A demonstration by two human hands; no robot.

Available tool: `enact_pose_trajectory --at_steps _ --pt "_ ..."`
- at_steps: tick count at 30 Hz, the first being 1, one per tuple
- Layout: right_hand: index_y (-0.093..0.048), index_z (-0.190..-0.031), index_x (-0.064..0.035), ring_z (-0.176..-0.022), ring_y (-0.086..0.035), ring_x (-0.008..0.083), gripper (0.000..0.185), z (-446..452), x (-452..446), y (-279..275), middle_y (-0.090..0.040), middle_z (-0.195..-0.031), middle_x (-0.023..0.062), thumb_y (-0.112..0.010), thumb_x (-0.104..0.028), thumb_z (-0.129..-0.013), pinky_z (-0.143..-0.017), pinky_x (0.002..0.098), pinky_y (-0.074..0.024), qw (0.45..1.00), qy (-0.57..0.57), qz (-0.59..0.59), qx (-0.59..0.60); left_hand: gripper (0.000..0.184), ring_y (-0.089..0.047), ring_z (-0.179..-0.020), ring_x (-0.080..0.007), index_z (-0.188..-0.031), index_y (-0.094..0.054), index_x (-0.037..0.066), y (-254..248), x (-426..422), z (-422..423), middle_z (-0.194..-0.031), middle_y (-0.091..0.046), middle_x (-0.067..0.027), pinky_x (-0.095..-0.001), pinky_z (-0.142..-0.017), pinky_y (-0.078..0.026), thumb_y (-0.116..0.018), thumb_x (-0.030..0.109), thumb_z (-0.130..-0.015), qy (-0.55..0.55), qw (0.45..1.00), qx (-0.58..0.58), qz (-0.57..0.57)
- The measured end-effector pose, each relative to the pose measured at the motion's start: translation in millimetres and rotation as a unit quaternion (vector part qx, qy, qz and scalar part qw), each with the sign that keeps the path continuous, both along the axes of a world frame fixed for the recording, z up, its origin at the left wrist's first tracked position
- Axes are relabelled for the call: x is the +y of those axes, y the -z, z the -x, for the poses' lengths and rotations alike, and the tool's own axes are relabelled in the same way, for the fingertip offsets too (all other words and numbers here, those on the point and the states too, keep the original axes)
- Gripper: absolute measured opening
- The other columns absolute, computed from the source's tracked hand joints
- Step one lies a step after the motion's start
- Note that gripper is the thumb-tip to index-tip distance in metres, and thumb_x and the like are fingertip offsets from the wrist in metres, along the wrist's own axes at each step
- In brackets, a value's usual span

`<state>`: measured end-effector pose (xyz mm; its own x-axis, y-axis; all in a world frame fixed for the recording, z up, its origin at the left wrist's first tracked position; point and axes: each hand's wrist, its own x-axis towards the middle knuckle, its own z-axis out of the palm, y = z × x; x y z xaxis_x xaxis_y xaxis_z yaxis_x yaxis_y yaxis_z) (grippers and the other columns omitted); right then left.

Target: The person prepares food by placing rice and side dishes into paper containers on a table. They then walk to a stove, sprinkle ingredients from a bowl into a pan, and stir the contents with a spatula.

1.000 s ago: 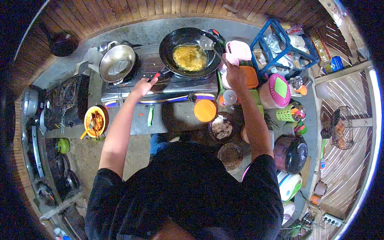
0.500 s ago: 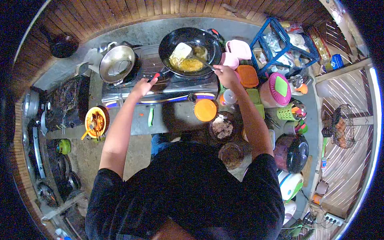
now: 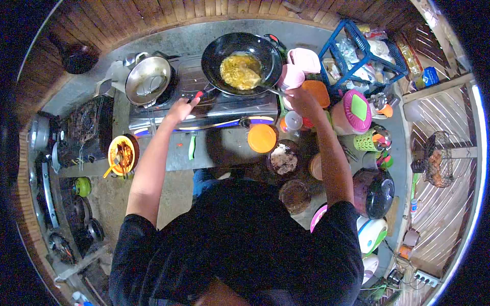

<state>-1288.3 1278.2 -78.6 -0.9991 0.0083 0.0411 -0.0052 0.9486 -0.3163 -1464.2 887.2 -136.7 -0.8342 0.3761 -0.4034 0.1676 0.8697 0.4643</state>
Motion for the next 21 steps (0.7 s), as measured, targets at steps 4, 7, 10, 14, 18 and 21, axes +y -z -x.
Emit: enact_pose_trajectory --at_steps 4,7,10,14,18,21 --pt "-0.066 -0.101 -0.0012 -0.073 -0.064 0.0371 0.027 1 -18 -7 -0.065 -0.082 0.0225 -0.053 -0.020 -0.086 -0.067 0.0415 -0.0512 0.979 0.020 0.195 -0.056 0.082 -0.042 -0.126 -0.0331 -0.130 -0.044 -0.005 -4 1 -3 -0.133 -0.045 -0.0239 -0.0373 -0.105 -0.032 -0.039 0.064 -0.086 -0.010 1.000 -0.003 0.005" --pt "-0.065 -0.106 -0.0026 -0.079 -0.064 0.0380 0.028 6 -22 2 -0.065 -0.085 0.0232 -0.052 -0.018 -0.086 -0.070 0.0433 -0.0511 0.979 0.022 0.198 0.042 0.082 -0.042 -0.127 -0.0328 -0.131 -0.044 -0.005 -3 0 -3 -0.134 -0.044 -0.0238 -0.0374 -0.106 -0.032 -0.038 0.064 -0.086 -0.008 1.000 0.000 0.006" --pt "-0.062 -0.112 -0.0050 -0.083 -0.063 0.0386 0.031 16 -15 13 -0.064 -0.090 0.0242 -0.051 -0.018 -0.087 -0.071 0.0459 -0.0506 0.990 0.077 0.070 0.094 0.082 -0.041 -0.127 -0.0327 -0.131 -0.043 -0.004 -2 0 -2 -0.135 -0.043 -0.0235 -0.0374 -0.106 -0.031 -0.037 0.065 -0.087 -0.003 1.000 0.000 0.008" --pt "-0.058 -0.119 -0.0085 -0.084 -0.063 0.0395 0.035 26 -21 5 -0.063 -0.093 0.0245 -0.050 -0.019 -0.087 -0.073 0.0490 -0.0495 0.985 0.169 0.001 0.046 0.083 -0.039 -0.129 -0.0327 -0.132 -0.043 -0.004 13 -2 7 -0.137 -0.042 -0.0223 -0.0370 -0.107 -0.030 -0.037 0.065 -0.087 0.014 1.000 -0.008 0.005" --pt "-0.058 -0.116 -0.0058 -0.083 -0.062 0.0405 0.032 34 -21 15 -0.062 -0.091 0.0260 -0.051 -0.015 -0.086 -0.071 0.0479 -0.0491 0.986 0.161 -0.014 0.047 0.083 -0.039 -0.129 -0.0329 -0.132 -0.042 -0.004 11 -2 5 -0.137 -0.042 -0.0221 -0.0370 -0.107 -0.030 -0.036 0.066 -0.086 0.017 1.000 -0.004 -0.005" --pt "-0.060 -0.114 -0.0046 -0.084 -0.063 0.0384 0.032 48 -8 55 -0.064 -0.094 0.0245 -0.053 -0.018 -0.086 -0.072 0.0450 -0.0499 0.990 0.097 0.079 0.071 0.084 -0.039 -0.128 -0.0331 -0.132 -0.042 -0.004 -7 1 -4 -0.137 -0.042 -0.0224 -0.0372 -0.107 -0.030 -0.035 0.066 -0.086 -0.002 1.000 -0.009 0.019"
